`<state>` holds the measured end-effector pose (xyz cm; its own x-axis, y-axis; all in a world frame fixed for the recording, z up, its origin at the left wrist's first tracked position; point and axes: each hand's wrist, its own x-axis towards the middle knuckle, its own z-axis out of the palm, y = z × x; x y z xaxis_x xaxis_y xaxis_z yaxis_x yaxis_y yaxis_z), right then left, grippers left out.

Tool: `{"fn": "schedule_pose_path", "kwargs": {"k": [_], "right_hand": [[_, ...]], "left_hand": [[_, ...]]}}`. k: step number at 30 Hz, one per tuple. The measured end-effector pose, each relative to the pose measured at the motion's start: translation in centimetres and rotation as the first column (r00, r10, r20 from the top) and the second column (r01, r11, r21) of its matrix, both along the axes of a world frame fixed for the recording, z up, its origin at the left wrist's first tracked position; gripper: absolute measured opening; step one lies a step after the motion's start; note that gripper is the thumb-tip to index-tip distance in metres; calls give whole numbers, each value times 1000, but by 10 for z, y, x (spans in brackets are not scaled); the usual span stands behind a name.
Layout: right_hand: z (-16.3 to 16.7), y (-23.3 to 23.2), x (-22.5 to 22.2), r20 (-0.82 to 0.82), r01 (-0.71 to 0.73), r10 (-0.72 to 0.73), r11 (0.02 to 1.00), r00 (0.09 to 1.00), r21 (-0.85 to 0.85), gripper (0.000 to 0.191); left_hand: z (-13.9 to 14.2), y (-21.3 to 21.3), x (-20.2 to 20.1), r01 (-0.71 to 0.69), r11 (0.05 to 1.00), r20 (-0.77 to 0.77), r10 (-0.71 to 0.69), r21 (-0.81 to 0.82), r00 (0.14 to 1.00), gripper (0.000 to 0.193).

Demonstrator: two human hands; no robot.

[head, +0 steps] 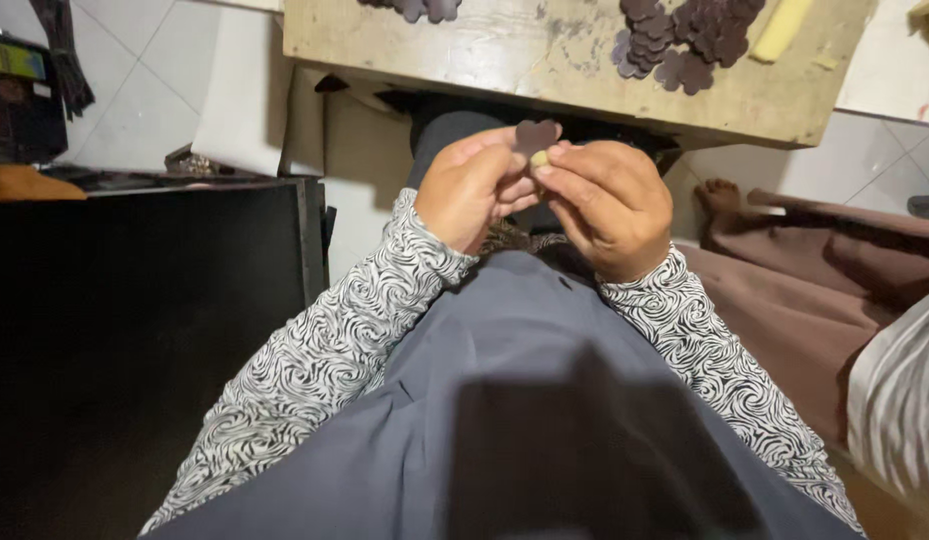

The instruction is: The person sits at a table and repeatedly picks up small dark leather pieces, rubbing each one with a small yellow block to smooth the edges. The person places the treated pieces back on the table and continues the process with additional pieces.

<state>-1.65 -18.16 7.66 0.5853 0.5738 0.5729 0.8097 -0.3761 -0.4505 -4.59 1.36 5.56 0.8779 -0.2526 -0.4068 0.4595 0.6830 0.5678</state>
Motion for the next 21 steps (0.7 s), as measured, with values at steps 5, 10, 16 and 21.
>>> {"fn": "schedule_pose_path", "kwargs": {"k": [5,10,16,21], "right_hand": [[4,-7,-1,-69,178,-176,984,982,17,38],[4,1,-4,58,-32,31,999,998,18,36],[7,-1,-1,20,107,-107,994,994,-4,37],[6,-1,-5,80,-20,16,999,997,46,35]], "left_hand": [[-4,2,-3,-33,999,-126,33,1,992,32],[-5,-2,-3,0,904,211,99,-427,973,28],[2,-1,-4,-43,995,-257,65,91,964,32],[-7,-4,-7,47,891,308,107,-453,945,24]]}}
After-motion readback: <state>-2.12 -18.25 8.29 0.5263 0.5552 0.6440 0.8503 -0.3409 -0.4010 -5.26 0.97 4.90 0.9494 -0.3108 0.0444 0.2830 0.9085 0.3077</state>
